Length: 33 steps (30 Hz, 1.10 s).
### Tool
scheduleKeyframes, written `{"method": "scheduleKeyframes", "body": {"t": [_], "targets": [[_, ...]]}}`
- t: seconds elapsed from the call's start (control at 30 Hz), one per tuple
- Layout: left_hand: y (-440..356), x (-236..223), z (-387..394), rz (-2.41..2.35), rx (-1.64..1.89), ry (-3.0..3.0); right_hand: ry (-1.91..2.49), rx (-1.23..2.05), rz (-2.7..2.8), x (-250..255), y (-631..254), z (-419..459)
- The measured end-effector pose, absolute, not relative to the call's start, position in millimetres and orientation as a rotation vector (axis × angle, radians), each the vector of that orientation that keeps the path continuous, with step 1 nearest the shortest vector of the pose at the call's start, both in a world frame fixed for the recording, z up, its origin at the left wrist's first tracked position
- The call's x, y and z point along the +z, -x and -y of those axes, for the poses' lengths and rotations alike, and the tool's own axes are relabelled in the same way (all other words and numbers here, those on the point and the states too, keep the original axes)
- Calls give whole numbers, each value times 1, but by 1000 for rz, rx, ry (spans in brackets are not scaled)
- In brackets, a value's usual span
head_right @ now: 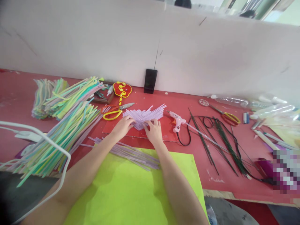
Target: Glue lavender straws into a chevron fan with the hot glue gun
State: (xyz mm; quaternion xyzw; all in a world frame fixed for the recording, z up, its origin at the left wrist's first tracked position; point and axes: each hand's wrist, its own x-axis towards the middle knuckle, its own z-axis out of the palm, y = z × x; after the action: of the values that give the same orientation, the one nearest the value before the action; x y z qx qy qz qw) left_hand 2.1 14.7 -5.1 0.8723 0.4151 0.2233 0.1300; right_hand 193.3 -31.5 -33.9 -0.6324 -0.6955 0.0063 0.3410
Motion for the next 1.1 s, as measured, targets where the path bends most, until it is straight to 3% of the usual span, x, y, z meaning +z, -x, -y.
{"method": "scheduleKeyframes", "body": {"t": [1.1], "targets": [[-4, 6, -7, -1264, 536, -2557, 1668, 15, 1841, -28, -191, 40]]}}
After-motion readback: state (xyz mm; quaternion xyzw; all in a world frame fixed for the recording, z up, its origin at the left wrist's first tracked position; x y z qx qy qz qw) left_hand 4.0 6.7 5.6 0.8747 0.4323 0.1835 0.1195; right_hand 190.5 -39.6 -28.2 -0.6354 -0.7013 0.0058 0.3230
